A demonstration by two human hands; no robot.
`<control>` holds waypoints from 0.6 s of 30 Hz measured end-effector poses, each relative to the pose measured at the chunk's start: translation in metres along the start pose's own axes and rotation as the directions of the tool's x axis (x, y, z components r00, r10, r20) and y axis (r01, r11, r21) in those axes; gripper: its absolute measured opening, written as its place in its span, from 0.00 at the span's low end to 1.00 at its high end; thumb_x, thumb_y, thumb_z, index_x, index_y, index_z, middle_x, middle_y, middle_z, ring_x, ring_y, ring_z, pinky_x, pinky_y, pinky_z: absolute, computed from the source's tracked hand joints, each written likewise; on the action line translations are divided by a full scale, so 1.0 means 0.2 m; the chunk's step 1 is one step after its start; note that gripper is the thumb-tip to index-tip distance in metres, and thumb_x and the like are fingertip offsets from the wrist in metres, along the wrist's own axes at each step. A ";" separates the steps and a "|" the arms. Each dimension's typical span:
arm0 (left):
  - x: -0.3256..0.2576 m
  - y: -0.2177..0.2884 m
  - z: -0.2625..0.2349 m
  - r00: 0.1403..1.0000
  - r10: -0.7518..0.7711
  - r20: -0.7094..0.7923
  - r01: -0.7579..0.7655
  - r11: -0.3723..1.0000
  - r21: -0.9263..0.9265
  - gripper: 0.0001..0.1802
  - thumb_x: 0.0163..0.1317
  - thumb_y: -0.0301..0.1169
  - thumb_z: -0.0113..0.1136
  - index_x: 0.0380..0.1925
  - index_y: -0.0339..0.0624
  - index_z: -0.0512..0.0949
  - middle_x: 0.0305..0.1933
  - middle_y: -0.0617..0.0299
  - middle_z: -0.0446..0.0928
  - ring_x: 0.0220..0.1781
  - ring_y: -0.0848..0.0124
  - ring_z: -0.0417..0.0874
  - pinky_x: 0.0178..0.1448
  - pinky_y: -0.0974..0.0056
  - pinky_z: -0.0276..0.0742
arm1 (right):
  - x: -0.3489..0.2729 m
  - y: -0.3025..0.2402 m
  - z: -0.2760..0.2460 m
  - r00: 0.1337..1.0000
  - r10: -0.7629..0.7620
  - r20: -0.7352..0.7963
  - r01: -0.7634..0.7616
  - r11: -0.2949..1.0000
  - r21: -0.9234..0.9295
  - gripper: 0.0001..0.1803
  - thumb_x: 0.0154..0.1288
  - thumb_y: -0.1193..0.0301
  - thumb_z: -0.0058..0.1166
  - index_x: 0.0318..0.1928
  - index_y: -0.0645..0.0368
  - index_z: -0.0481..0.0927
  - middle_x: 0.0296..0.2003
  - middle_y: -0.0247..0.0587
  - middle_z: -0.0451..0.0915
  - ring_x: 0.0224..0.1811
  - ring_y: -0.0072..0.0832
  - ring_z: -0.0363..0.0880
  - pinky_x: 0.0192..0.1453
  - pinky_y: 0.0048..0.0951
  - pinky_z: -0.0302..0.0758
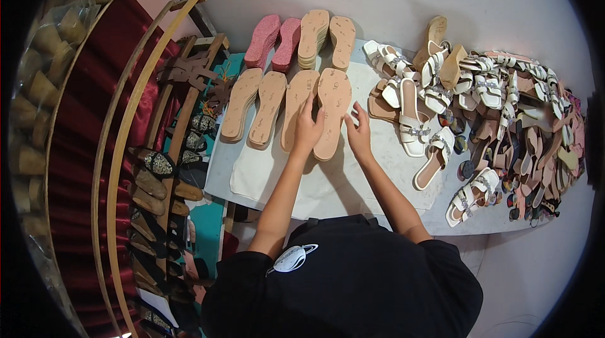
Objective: Inspecting and organizing sandal soles and finished sandals on a workbench.
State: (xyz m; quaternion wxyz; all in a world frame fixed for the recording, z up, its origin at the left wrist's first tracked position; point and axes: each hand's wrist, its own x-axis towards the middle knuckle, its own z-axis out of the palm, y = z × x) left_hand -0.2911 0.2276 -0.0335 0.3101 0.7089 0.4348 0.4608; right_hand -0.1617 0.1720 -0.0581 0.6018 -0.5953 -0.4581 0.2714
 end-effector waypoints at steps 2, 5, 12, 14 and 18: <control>0.09 -0.09 0.05 0.999 -0.037 0.009 0.038 0.987 -0.156 0.29 0.60 0.30 0.52 0.57 0.25 0.57 0.58 0.41 0.63 0.62 0.60 0.64 0.60 0.64 0.62 | 0.07 0.04 0.02 1.000 0.025 -0.008 -0.025 0.998 0.060 0.30 0.64 0.66 0.44 0.62 0.67 0.53 0.58 0.55 0.58 0.60 0.38 0.60 0.58 0.31 0.63; 0.16 -0.13 0.12 0.995 -0.075 0.061 0.089 0.954 -0.287 0.30 0.61 0.30 0.50 0.58 0.22 0.54 0.60 0.40 0.60 0.64 0.63 0.61 0.63 0.65 0.59 | 0.16 0.09 0.02 0.999 0.025 0.021 -0.026 0.999 0.028 0.31 0.66 0.64 0.39 0.63 0.71 0.49 0.62 0.57 0.52 0.65 0.39 0.53 0.64 0.30 0.54; 0.17 -0.18 0.17 0.999 -0.009 0.052 0.013 0.996 -0.084 0.29 0.60 0.27 0.49 0.59 0.23 0.53 0.56 0.47 0.67 0.54 0.70 0.70 0.55 0.71 0.65 | 0.19 0.12 0.06 0.993 0.032 0.115 -0.055 0.978 0.203 0.28 0.68 0.66 0.34 0.62 0.72 0.49 0.61 0.55 0.57 0.64 0.35 0.56 0.64 0.27 0.53; 0.18 -0.24 0.16 0.995 -0.050 0.082 0.057 0.994 -0.091 0.30 0.60 0.27 0.50 0.59 0.25 0.54 0.52 0.52 0.69 0.45 0.74 0.71 0.46 0.74 0.67 | 0.19 0.13 0.07 0.992 0.031 0.119 -0.055 0.977 0.206 0.28 0.68 0.66 0.33 0.62 0.73 0.50 0.61 0.56 0.57 0.64 0.37 0.56 0.65 0.28 0.53; 0.18 -0.24 0.16 0.993 -0.050 0.108 0.050 0.999 0.000 0.31 0.59 0.28 0.52 0.60 0.30 0.55 0.41 0.65 0.72 0.25 0.86 0.63 0.25 0.79 0.61 | 0.20 0.17 0.07 0.992 0.033 0.123 -0.057 0.979 0.197 0.27 0.68 0.68 0.33 0.63 0.69 0.49 0.63 0.49 0.53 0.66 0.32 0.50 0.66 0.27 0.49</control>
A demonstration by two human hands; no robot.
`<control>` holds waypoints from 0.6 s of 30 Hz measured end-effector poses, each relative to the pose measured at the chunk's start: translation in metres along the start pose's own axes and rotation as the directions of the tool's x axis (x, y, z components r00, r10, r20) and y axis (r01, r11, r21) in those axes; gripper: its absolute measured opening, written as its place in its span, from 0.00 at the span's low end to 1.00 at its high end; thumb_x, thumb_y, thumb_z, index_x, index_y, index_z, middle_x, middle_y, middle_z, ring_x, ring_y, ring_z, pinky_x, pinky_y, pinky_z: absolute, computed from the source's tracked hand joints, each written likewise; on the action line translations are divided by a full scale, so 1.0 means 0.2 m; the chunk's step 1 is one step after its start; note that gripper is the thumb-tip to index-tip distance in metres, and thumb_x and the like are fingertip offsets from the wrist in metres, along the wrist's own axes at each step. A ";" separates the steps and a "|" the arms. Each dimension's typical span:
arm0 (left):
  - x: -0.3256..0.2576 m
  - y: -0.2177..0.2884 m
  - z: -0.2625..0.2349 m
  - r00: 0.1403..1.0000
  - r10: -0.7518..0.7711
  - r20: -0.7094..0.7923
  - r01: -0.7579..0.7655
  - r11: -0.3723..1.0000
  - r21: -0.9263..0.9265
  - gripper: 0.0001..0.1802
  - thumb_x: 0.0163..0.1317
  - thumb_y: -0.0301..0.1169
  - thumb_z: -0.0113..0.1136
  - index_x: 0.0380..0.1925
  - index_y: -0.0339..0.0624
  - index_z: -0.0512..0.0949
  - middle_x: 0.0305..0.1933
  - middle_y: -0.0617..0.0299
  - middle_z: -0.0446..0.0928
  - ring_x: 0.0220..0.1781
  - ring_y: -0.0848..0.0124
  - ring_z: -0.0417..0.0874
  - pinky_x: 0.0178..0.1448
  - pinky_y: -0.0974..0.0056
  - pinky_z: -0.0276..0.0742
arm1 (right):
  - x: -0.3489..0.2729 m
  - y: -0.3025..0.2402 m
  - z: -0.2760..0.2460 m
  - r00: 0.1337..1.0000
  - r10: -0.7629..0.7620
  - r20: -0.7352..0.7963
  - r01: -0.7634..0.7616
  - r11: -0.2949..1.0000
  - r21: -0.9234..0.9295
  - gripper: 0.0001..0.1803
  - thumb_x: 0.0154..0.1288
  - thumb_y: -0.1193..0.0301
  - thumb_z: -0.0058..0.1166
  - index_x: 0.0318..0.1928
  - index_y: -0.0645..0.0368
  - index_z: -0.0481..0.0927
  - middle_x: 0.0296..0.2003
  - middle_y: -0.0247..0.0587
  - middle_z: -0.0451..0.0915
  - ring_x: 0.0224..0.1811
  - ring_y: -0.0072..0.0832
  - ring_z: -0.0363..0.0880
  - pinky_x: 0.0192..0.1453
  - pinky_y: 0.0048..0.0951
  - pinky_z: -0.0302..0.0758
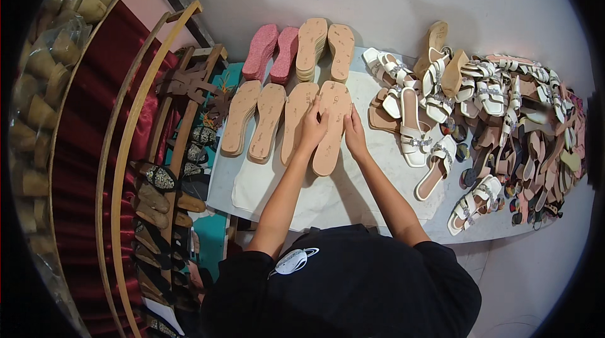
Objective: Inspecting and organizing sandal soles and finished sandals on a workbench.
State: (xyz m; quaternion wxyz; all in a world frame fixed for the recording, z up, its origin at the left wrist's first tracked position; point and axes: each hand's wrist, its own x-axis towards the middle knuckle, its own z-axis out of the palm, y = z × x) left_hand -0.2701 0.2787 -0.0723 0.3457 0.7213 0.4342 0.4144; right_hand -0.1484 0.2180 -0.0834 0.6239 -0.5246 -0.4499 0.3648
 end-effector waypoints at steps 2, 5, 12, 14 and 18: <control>0.00 0.02 -0.01 1.000 -0.014 0.009 0.014 1.000 -0.005 0.30 0.59 0.28 0.51 0.60 0.31 0.55 0.44 0.62 0.73 0.29 0.82 0.68 0.31 0.78 0.65 | 0.00 0.01 0.01 1.000 -0.013 -0.003 0.013 1.000 0.008 0.27 0.68 0.68 0.33 0.63 0.69 0.49 0.63 0.49 0.53 0.66 0.32 0.51 0.66 0.27 0.49; -0.01 0.07 -0.02 1.000 0.024 -0.005 -0.024 1.000 0.016 0.29 0.60 0.28 0.50 0.60 0.31 0.56 0.52 0.52 0.71 0.43 0.73 0.73 0.44 0.73 0.68 | -0.01 -0.01 0.02 0.997 -0.062 -0.044 0.056 0.988 -0.141 0.28 0.68 0.66 0.32 0.62 0.72 0.50 0.60 0.59 0.56 0.64 0.42 0.54 0.66 0.32 0.50; -0.01 0.16 -0.07 0.999 0.031 0.031 -0.032 0.999 0.023 0.28 0.60 0.29 0.47 0.58 0.26 0.55 0.61 0.40 0.60 0.64 0.57 0.61 0.64 0.64 0.57 | -0.03 -0.06 0.02 1.000 -0.003 -0.026 0.000 0.996 -0.093 0.29 0.68 0.65 0.34 0.63 0.71 0.49 0.62 0.55 0.54 0.65 0.38 0.52 0.66 0.30 0.51; -0.01 0.17 -0.07 0.998 0.057 -0.002 -0.057 0.997 0.052 0.28 0.60 0.30 0.47 0.58 0.25 0.56 0.60 0.39 0.60 0.64 0.55 0.61 0.64 0.64 0.56 | -0.04 -0.07 0.03 0.999 0.001 -0.046 -0.003 0.999 -0.035 0.29 0.68 0.65 0.35 0.62 0.72 0.49 0.60 0.57 0.55 0.64 0.41 0.54 0.65 0.32 0.52; -0.02 0.28 -0.08 0.996 0.066 -0.054 -0.058 0.989 0.137 0.27 0.60 0.30 0.47 0.57 0.25 0.58 0.59 0.38 0.61 0.63 0.53 0.61 0.64 0.62 0.57 | -0.05 -0.08 -0.02 0.996 0.022 -0.088 -0.024 0.999 -0.022 0.29 0.68 0.64 0.36 0.63 0.69 0.50 0.60 0.55 0.56 0.64 0.39 0.55 0.64 0.31 0.54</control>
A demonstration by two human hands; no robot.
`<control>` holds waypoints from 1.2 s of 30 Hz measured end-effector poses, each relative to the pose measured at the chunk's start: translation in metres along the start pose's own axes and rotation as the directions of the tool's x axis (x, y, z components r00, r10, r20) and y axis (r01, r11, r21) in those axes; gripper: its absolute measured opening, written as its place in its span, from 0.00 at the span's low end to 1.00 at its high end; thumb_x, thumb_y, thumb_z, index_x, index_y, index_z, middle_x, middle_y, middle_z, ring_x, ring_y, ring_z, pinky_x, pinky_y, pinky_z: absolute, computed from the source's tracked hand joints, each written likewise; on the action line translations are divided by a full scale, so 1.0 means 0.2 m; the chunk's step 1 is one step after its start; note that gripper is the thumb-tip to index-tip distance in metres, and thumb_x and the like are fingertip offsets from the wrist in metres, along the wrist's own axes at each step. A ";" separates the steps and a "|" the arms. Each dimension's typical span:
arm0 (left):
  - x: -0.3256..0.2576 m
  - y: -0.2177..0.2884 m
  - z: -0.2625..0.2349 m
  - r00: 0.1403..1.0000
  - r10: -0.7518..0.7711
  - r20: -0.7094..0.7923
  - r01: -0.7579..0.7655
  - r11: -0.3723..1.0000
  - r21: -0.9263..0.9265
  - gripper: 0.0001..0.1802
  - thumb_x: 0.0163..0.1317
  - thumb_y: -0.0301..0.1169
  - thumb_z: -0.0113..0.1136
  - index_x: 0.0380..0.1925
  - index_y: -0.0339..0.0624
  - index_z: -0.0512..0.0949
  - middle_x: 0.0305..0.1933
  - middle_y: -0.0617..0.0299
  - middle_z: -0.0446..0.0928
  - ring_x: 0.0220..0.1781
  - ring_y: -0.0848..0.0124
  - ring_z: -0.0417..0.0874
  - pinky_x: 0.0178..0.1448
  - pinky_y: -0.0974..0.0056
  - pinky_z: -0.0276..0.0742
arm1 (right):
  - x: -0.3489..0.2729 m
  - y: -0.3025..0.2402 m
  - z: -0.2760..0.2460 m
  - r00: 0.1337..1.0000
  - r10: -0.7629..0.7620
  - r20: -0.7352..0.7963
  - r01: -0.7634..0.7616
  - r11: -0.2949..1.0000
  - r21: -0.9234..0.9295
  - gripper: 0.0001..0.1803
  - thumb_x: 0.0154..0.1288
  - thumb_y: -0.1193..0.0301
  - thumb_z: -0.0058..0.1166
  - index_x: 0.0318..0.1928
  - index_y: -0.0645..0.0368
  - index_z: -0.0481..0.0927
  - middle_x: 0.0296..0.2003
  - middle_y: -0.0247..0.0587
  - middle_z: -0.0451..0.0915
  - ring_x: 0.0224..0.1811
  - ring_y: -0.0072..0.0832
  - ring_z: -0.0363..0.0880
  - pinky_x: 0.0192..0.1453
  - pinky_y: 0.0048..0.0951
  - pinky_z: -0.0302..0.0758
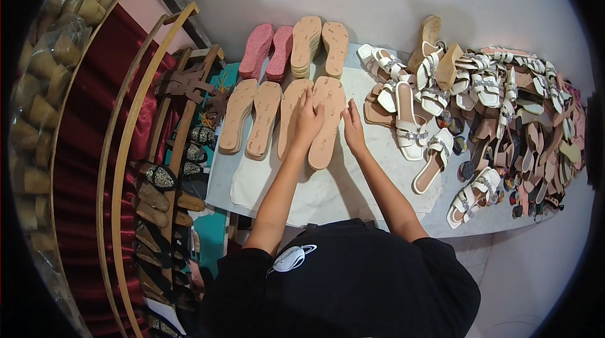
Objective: Inspecting and organizing sandal soles and finished sandals on a workbench.
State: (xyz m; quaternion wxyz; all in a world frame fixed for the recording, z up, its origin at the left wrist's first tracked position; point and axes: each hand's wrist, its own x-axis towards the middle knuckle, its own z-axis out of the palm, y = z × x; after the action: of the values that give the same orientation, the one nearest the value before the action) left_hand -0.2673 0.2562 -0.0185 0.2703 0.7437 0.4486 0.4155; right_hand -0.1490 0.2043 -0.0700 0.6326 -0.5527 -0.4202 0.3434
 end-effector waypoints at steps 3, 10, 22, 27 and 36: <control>-0.02 0.11 -0.01 0.993 0.114 -0.023 -0.112 0.991 0.067 0.24 0.60 0.31 0.47 0.55 0.28 0.62 0.58 0.42 0.64 0.61 0.53 0.63 0.63 0.61 0.59 | -0.04 -0.01 -0.10 0.999 -0.041 -0.002 0.041 0.997 -0.071 0.26 0.67 0.64 0.38 0.61 0.66 0.56 0.60 0.53 0.57 0.64 0.37 0.55 0.62 0.30 0.57; -0.13 0.42 0.11 0.943 0.333 -0.016 -0.333 0.943 0.003 0.14 0.55 0.27 0.51 0.42 0.36 0.74 0.45 0.53 0.74 0.49 0.56 0.72 0.54 0.58 0.66 | -0.28 -0.08 -0.41 0.987 -0.107 -0.121 0.102 0.994 -0.048 0.16 0.65 0.69 0.43 0.51 0.60 0.71 0.50 0.40 0.68 0.50 0.25 0.68 0.52 0.24 0.66; -0.45 1.00 0.91 0.800 0.546 0.250 -0.474 0.829 -0.296 0.09 0.54 0.26 0.53 0.36 0.40 0.77 0.41 0.56 0.75 0.44 0.58 0.74 0.49 0.60 0.69 | -0.59 -0.15 -1.29 0.847 -0.146 -0.511 0.168 0.986 -0.003 0.12 0.64 0.72 0.44 0.45 0.63 0.74 0.40 0.37 0.72 0.43 0.21 0.71 0.46 0.21 0.67; -0.54 1.28 1.23 0.746 0.610 0.268 -0.494 0.777 -0.391 0.11 0.53 0.27 0.52 0.37 0.41 0.77 0.42 0.57 0.74 0.46 0.59 0.73 0.50 0.59 0.68 | -0.68 -0.25 -1.71 0.789 -0.174 -0.589 0.121 0.984 -0.129 0.12 0.64 0.72 0.44 0.45 0.63 0.74 0.40 0.35 0.71 0.41 0.20 0.70 0.46 0.20 0.67; -0.56 1.72 1.81 0.691 0.693 0.206 -0.568 0.697 -0.437 0.13 0.53 0.28 0.53 0.40 0.40 0.75 0.43 0.55 0.74 0.46 0.56 0.73 0.51 0.58 0.68 | -0.65 -0.40 -2.39 0.725 -0.317 -0.612 0.155 0.940 -0.303 0.11 0.63 0.72 0.45 0.44 0.63 0.74 0.39 0.37 0.71 0.38 0.20 0.71 0.42 0.20 0.68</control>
State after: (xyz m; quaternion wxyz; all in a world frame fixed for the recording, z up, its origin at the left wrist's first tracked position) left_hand 0.1679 -0.0095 0.0215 0.3083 0.8568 0.0251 0.4125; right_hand 0.2313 -0.1206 -0.0284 0.7088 -0.6484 -0.2777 -0.0059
